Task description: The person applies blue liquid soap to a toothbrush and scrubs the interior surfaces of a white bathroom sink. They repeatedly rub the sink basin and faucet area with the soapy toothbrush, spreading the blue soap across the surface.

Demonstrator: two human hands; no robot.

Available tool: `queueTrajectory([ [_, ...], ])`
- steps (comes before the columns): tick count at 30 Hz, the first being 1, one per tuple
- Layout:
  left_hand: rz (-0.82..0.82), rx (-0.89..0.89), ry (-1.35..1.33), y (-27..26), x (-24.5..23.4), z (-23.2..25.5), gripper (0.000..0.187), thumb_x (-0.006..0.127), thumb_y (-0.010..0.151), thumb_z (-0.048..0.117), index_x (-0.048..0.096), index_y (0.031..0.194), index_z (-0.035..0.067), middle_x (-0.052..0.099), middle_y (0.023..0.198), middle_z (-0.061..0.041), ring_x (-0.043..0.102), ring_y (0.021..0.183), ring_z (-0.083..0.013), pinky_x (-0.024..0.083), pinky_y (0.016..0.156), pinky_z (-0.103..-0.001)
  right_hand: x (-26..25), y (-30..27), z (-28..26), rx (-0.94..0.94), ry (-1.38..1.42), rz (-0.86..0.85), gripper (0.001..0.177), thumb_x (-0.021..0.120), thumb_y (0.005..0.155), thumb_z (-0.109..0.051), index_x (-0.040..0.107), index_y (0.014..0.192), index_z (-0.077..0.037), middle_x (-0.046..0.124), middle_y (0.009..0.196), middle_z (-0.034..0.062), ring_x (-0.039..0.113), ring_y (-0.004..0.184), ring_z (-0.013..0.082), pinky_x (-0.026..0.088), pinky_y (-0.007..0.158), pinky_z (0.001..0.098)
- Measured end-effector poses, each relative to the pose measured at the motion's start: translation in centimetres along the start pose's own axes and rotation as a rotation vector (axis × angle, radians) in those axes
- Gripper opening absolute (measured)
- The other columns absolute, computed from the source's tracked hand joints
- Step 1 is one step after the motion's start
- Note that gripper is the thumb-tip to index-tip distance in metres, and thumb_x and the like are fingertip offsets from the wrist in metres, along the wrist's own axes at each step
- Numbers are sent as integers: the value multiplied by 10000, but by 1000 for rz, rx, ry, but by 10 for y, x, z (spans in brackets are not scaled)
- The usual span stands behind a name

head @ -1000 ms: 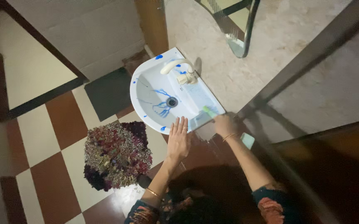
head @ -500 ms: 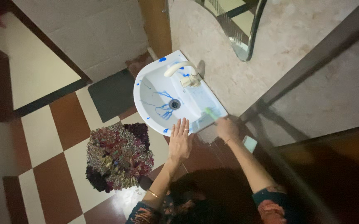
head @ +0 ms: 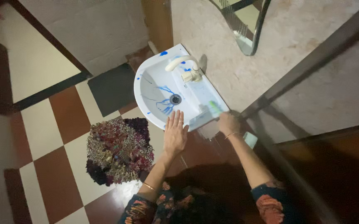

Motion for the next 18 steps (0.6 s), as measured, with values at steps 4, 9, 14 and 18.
queueTrajectory([
  [4, -101, -64, -9, -3, -3, -1, 609, 412, 1047, 324, 342, 1554, -7, 326, 1620, -208, 227, 1530, -371, 148, 1254, -502, -25, -21, -17, 177, 225, -248, 265, 525, 1001, -223, 718, 994, -42, 756, 847, 222, 789, 790, 384, 645, 660, 504],
  [9, -72, -30, -23, -8, -7, 4, 594, 395, 1073, 317, 329, 1565, -10, 326, 1634, -201, 218, 1547, -369, 138, 1263, -502, -1, -11, -25, 47, 120, -60, 307, 542, 974, -261, 776, 1009, -65, 735, 910, 242, 720, 878, 434, 573, 755, 550],
  [14, -21, -19, 0, -10, -9, -1, 600, 439, 1057, 300, 347, 1538, -47, 360, 1598, -229, 257, 1513, -385, 164, 1234, -519, -21, -11, -6, 55, 182, -32, 313, 502, 997, -202, 767, 1008, -35, 745, 919, 205, 738, 866, 393, 588, 746, 520],
  [18, -11, -27, -11, -15, -11, -2, 589, 454, 1059, 290, 366, 1543, -33, 380, 1608, -212, 275, 1531, -375, 182, 1256, -512, -39, -24, -21, -17, -101, -214, 331, 453, 1048, -236, 744, 1090, -84, 775, 881, 167, 794, 796, 322, 644, 707, 446],
])
Point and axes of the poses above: each hand's wrist, its own y-axis towards the middle knuckle, its own x-axis out of the palm, z = x × y, the point moved 3 cm from there along y, towards the middle knuckle
